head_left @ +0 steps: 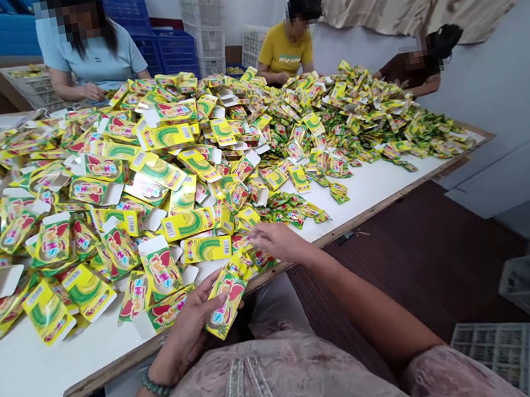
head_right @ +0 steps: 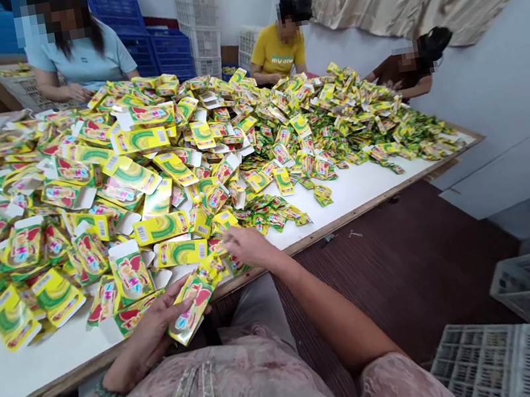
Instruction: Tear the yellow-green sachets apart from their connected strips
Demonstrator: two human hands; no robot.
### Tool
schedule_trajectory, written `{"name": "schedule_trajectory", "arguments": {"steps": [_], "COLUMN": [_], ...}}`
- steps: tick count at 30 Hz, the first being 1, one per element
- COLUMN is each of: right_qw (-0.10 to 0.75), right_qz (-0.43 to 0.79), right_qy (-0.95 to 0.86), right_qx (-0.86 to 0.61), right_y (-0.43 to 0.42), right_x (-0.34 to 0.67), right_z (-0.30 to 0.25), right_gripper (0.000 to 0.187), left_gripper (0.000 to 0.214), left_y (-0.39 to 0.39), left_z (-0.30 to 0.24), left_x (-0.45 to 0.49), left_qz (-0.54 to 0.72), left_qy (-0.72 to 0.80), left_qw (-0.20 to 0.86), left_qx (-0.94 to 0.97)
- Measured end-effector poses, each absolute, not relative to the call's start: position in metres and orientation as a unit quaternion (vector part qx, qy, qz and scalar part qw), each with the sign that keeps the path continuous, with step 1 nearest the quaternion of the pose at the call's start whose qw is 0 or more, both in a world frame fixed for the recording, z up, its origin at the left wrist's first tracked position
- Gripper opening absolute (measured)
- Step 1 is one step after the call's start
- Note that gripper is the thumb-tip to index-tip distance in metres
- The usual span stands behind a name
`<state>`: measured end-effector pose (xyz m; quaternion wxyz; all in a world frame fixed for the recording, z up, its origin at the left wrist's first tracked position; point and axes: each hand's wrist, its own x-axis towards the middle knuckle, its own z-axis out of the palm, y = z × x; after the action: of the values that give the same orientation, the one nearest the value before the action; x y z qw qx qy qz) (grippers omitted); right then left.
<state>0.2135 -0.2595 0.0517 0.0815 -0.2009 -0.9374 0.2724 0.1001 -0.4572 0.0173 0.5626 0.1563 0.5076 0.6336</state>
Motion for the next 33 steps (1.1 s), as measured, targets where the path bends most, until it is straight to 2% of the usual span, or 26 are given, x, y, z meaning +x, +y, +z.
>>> {"name": "schedule_trajectory", "arguments": {"steps": [3,6,9,12,14,17,21,26,29,33], "right_qw": [0.037,0.030,0.066,0.167,0.226,0.215,0.155,0.149,0.141,0.178], "right_qz": [0.122,0.094,0.180,0.318,0.443,0.553,0.446,0.291,0.286,0.328], "right_qy": [-0.937,-0.922,-0.905,-0.863,-0.807,-0.778,-0.874,-0.940,-0.945,-0.925], "right_qx": [-0.326,-0.375,-0.380,-0.355,-0.318,-0.204,-0.115,-0.098,-0.077,-0.077], "right_y": [-0.255,-0.257,-0.254,-0.249,-0.249,-0.260,-0.280,-0.291,-0.296,-0.301], "right_x": [0.218,0.218,0.221,0.230,0.235,0.231,0.213,0.206,0.205,0.203], "right_z": [0.033,0.010,-0.002,0.006,0.019,0.042,0.059,0.058,0.059,0.065], "right_gripper": [0.023,0.034,0.038,0.031,0.034,0.036,0.018,0.011,0.012,0.020], "left_gripper": [0.072,0.071,0.073,0.075,0.073,0.064,0.059,0.059,0.055,0.048], "left_y": [-0.458,-0.455,-0.453,-0.456,-0.457,-0.457,-0.456,-0.459,-0.458,-0.457], "left_z": [0.017,0.013,0.009,0.007,0.008,0.013,0.020,0.017,0.016,0.020], "left_x": [0.099,0.097,0.095,0.092,0.091,0.093,0.097,0.101,0.100,0.094], "left_qz": [0.639,0.650,0.660,0.664,0.663,0.660,0.650,0.633,0.634,0.630], "left_qy": [0.492,0.480,0.473,0.472,0.479,0.499,0.526,0.519,0.537,0.572], "left_qw": [0.570,0.567,0.560,0.557,0.549,0.521,0.481,0.498,0.471,0.417], "left_qx": [0.152,0.160,0.165,0.163,0.172,0.210,0.262,0.287,0.297,0.320]}}
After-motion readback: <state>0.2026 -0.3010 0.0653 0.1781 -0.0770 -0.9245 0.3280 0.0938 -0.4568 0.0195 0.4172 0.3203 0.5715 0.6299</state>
